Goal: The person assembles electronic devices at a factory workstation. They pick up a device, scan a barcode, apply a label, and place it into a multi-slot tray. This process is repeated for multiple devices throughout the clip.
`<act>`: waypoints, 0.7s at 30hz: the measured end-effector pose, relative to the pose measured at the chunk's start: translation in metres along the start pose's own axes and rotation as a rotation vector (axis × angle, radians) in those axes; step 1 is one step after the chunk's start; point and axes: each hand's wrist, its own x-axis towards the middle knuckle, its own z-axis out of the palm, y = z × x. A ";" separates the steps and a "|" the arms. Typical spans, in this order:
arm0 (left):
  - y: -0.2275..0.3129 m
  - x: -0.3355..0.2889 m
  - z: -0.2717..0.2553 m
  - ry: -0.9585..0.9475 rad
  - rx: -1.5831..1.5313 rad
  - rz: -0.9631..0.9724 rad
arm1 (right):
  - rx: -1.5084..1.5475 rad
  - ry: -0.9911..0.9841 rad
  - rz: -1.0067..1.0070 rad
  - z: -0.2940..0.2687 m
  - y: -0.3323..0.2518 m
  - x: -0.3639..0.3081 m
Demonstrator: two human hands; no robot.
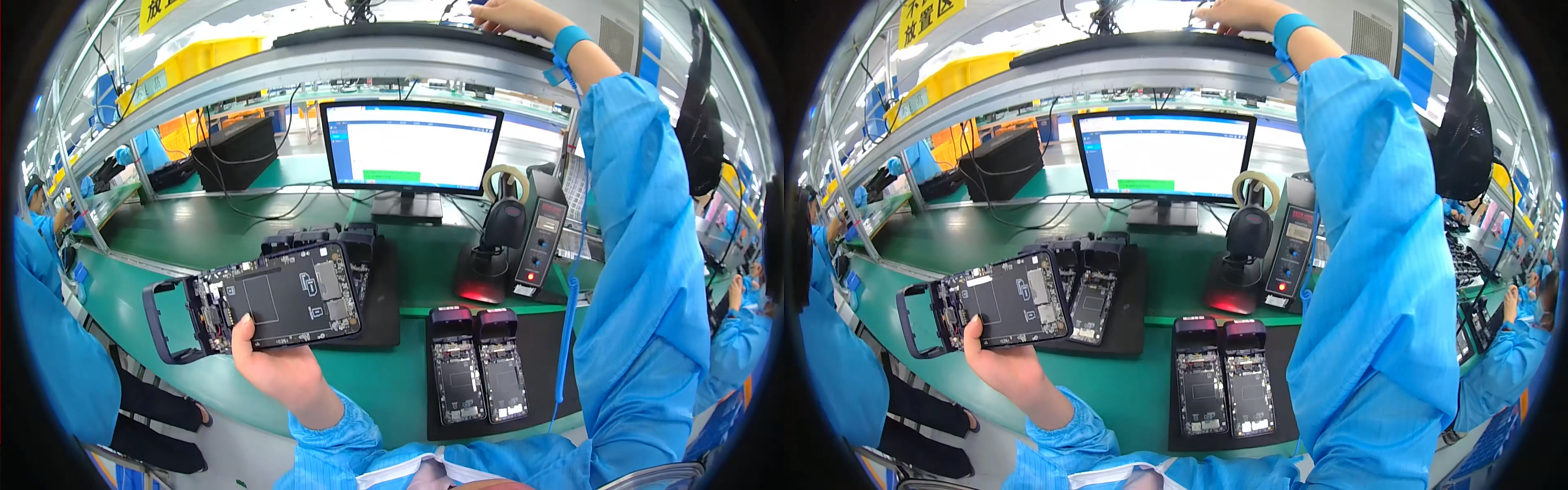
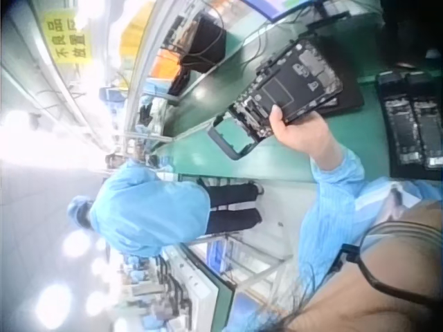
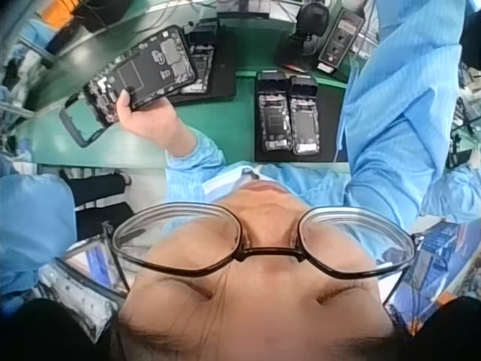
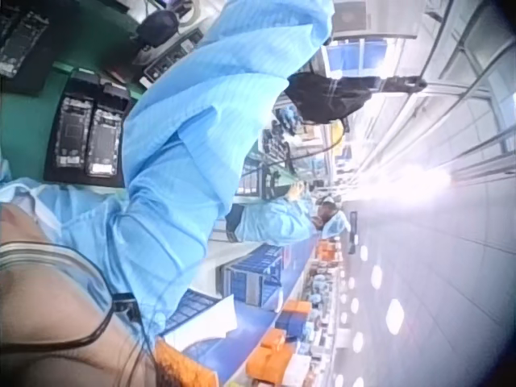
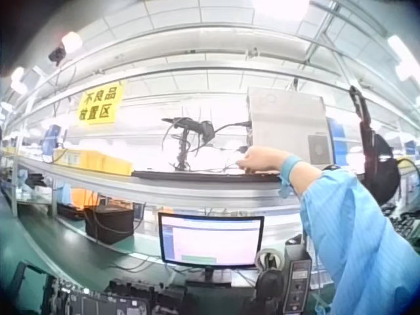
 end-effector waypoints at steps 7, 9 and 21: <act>0.004 0.007 -0.008 -0.033 -0.052 -0.052 | 0.114 0.002 -0.088 0.017 -0.005 0.008; 0.000 0.007 -0.007 -0.061 -0.096 -0.123 | 0.060 0.001 -0.029 0.006 -0.004 0.001; 0.005 0.016 -0.015 0.015 -0.068 -0.068 | -0.079 0.096 0.059 0.014 -0.008 0.003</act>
